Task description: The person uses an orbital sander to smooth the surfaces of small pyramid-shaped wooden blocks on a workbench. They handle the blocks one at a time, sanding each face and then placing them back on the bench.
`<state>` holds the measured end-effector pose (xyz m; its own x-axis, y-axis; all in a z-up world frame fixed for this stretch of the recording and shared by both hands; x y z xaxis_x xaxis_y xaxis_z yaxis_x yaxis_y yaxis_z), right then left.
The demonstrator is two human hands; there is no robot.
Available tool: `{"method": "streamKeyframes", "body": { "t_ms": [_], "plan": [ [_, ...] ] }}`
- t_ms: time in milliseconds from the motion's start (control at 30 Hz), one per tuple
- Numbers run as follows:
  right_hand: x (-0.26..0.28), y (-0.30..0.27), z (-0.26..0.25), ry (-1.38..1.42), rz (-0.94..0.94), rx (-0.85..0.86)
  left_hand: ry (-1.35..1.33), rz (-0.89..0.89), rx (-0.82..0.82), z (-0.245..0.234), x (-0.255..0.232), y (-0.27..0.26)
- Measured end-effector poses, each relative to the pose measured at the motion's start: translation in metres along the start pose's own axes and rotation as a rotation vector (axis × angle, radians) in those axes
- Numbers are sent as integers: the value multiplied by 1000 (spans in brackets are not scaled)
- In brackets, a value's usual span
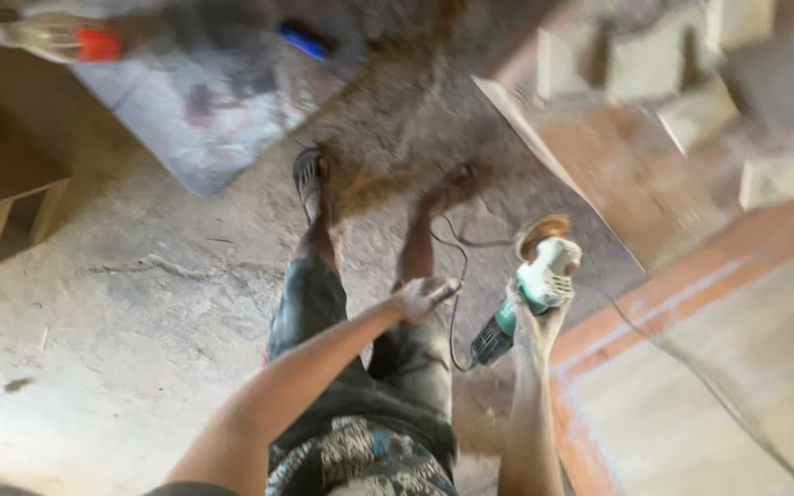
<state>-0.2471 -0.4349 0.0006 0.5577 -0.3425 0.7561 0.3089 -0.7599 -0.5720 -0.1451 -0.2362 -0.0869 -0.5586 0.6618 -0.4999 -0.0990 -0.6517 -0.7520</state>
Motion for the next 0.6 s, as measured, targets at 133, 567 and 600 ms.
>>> {"method": "streamKeyframes", "body": {
  "t_ms": [133, 567, 600],
  "plan": [
    [-13, -2, 123, -346, -85, 334, -545, -39, -80, -61, -24, -37],
    [-75, -53, 535, -841, -91, 640, -683, -29, -728, -377, 77, -117],
    [-65, -50, 549, -864, -104, 629, -632, -47, -683, -385, 75, -115]
  ]
}}
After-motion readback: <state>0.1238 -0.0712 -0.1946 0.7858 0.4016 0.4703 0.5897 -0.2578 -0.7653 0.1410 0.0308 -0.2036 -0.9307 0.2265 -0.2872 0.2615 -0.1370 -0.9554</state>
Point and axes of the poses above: each hand's wrist, its own y-axis towards the middle knuckle, its own z-axis out of the palm, x = y × z, the point moved 2 cm from there along y, towards the middle knuckle, and after that the axes turned 2 degrees about y, right-handed, at the moved point
